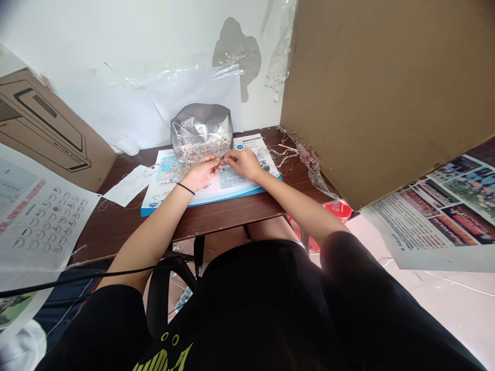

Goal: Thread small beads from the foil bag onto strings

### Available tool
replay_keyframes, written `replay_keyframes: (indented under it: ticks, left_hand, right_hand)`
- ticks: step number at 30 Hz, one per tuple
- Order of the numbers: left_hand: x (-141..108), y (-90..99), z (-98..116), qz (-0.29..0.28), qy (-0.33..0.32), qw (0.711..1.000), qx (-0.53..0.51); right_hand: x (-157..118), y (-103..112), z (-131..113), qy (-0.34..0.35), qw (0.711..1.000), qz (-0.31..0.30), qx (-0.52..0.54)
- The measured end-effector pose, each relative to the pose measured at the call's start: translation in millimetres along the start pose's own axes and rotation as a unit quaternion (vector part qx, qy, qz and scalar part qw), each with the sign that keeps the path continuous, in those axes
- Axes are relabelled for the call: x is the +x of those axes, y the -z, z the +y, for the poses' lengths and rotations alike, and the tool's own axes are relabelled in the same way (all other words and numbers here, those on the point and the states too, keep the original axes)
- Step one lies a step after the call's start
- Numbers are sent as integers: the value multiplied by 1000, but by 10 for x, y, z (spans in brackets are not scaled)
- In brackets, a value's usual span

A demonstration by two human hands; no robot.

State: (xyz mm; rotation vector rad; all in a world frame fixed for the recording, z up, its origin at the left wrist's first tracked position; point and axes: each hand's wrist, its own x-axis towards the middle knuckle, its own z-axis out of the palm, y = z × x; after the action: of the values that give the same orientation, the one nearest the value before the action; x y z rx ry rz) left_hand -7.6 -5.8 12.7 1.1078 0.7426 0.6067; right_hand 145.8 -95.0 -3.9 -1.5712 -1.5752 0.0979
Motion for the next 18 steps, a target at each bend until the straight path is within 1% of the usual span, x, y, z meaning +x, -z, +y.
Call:
replay_keyframes:
  ticks: [4,11,18]
  left_hand:
    - [16,3,6,10,-1,1000,5]
    - [10,-21,29,11,18,1000,1]
    - [17,6,6,-6,9,1000,29]
  right_hand:
    - [5,-10,1,2,1000,-13,16]
    - [4,-6,5,4,1000,6,17]
    - [-5,-5,-23,6,1000,18,0]
